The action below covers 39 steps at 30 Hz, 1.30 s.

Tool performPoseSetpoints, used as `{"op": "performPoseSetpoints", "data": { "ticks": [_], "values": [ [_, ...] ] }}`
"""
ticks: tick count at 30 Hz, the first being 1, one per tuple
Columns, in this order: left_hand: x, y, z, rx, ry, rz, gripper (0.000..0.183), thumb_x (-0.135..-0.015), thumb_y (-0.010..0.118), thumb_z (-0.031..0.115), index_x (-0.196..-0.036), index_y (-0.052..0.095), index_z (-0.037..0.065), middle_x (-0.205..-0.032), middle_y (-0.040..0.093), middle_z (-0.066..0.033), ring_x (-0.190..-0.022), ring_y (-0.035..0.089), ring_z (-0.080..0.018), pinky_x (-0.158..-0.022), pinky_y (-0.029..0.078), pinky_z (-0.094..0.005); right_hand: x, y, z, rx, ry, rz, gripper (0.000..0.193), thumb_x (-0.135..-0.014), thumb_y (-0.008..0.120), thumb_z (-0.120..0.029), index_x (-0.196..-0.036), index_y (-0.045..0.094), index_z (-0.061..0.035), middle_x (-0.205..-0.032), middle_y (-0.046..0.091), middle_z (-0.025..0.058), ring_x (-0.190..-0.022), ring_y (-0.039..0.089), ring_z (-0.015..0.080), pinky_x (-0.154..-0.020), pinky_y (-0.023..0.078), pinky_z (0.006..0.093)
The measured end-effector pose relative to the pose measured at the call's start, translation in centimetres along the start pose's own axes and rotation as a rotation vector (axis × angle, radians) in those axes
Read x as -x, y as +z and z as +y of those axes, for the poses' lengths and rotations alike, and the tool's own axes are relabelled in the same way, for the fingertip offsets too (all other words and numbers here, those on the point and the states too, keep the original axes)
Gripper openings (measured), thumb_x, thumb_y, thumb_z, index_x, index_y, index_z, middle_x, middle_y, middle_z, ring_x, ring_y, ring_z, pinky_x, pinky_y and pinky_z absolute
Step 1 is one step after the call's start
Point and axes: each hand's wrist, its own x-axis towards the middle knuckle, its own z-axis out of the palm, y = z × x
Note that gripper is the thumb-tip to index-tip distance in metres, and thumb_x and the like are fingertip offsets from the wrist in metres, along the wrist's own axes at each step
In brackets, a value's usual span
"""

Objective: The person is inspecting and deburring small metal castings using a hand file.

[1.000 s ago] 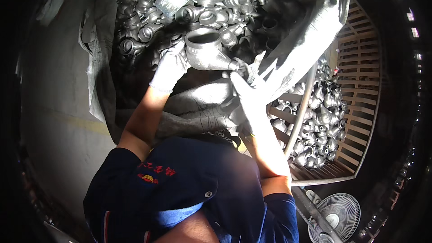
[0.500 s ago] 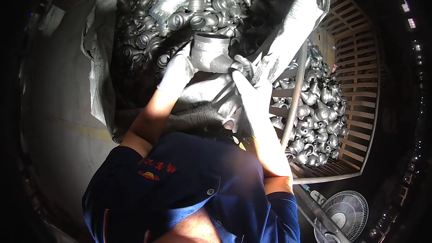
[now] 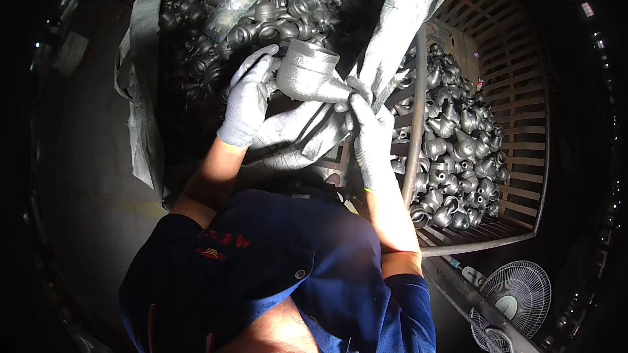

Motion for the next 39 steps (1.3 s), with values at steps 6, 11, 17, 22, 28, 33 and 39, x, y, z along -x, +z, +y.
{"op": "performPoseSetpoints", "data": {
  "ticks": [6, 11, 17, 22, 28, 33, 39],
  "values": [
    [1.4, 1.1, 0.9, -0.452, 0.282, -0.205, 0.028, -0.094, 0.050, 0.006, -0.120, 0.054, -0.002, -0.117, 0.059, -0.0117, -0.112, 0.057, -0.0198, -0.091, 0.050, -0.0340, 0.2, -1.2, 0.5, -0.157, 0.035, -0.010, 0.039, -0.095, 0.049, -0.013, -0.128, 0.050, 0.0061, -0.079, 0.065, 0.0066, -0.054, 0.044, 0.0051, -0.050, 0.036, 0.0177],
    [1.7, 2.5, 1.5, -0.348, 0.267, -0.242, 0.035, -0.091, 0.049, 0.003, -0.126, 0.050, -0.005, -0.122, 0.058, -0.0134, -0.118, 0.053, -0.0210, -0.102, 0.042, -0.0346, 0.0, -2.1, 1.6, -0.240, 0.115, -0.013, 0.041, -0.099, 0.043, -0.021, -0.128, 0.049, 0.0076, -0.073, 0.063, 0.0083, -0.050, 0.044, 0.0072, -0.047, 0.036, 0.0189],
    [1.7, 3.4, 1.7, -0.074, 0.106, -0.314, 0.044, -0.089, 0.048, 0.001, -0.132, 0.046, -0.005, -0.128, 0.055, -0.0143, -0.121, 0.050, -0.0204, -0.107, 0.037, -0.0334, -0.5, -3.4, 3.4, -0.364, 0.279, -0.041, 0.037, -0.100, 0.043, -0.029, -0.093, 0.059, 0.0036, -0.063, 0.057, 0.0072, -0.045, 0.042, 0.0098, -0.044, 0.033, 0.0217],
    [1.4, 3.5, 1.9, -0.083, 0.110, -0.413, 0.044, -0.089, 0.045, 0.001, -0.133, 0.045, -0.005, -0.131, 0.053, -0.0154, -0.122, 0.050, -0.0206, -0.107, 0.037, -0.0336, -0.5, -3.6, 4.1, -0.400, 0.397, -0.047, 0.051, -0.100, 0.042, -0.038, -0.069, 0.057, 0.0009, -0.054, 0.049, 0.0062, -0.041, 0.038, 0.0107, -0.040, 0.029, 0.0231],
    [0.0, 2.5, 1.1, -0.189, 0.137, -0.307, 0.040, -0.089, 0.048, -0.001, -0.129, 0.051, -0.003, -0.118, 0.062, -0.0105, -0.110, 0.057, -0.0158, -0.099, 0.042, -0.0293, 0.4, -3.0, 3.3, -0.211, 0.338, -0.089, 0.049, -0.102, 0.034, -0.042, -0.086, 0.058, -0.0023, -0.053, 0.043, 0.0009, -0.041, 0.032, 0.0088, -0.040, 0.026, 0.0220],
    [-1.8, 0.7, 0.3, -0.243, 0.092, -0.253, 0.037, -0.094, 0.042, -0.001, -0.131, 0.048, -0.004, -0.119, 0.060, -0.0141, -0.109, 0.059, -0.0179, -0.096, 0.047, -0.0286, 0.5, -2.4, 2.5, -0.083, 0.286, -0.088, 0.063, -0.097, 0.042, -0.052, -0.092, 0.065, 0.0067, -0.054, 0.051, 0.0024, -0.042, 0.037, 0.0062, -0.041, 0.028, 0.0199],
    [-2.1, -0.4, -0.1, -0.211, 0.065, -0.239, 0.037, -0.095, 0.042, -0.001, -0.131, 0.048, -0.004, -0.118, 0.060, -0.0157, -0.106, 0.061, -0.0190, -0.095, 0.048, -0.0297, 0.6, -1.8, 2.5, -0.045, 0.285, -0.049, 0.056, -0.098, 0.046, -0.046, -0.094, 0.065, 0.0066, -0.060, 0.058, 0.0039, -0.045, 0.040, 0.0054, -0.042, 0.030, 0.0200]
  ]
}}
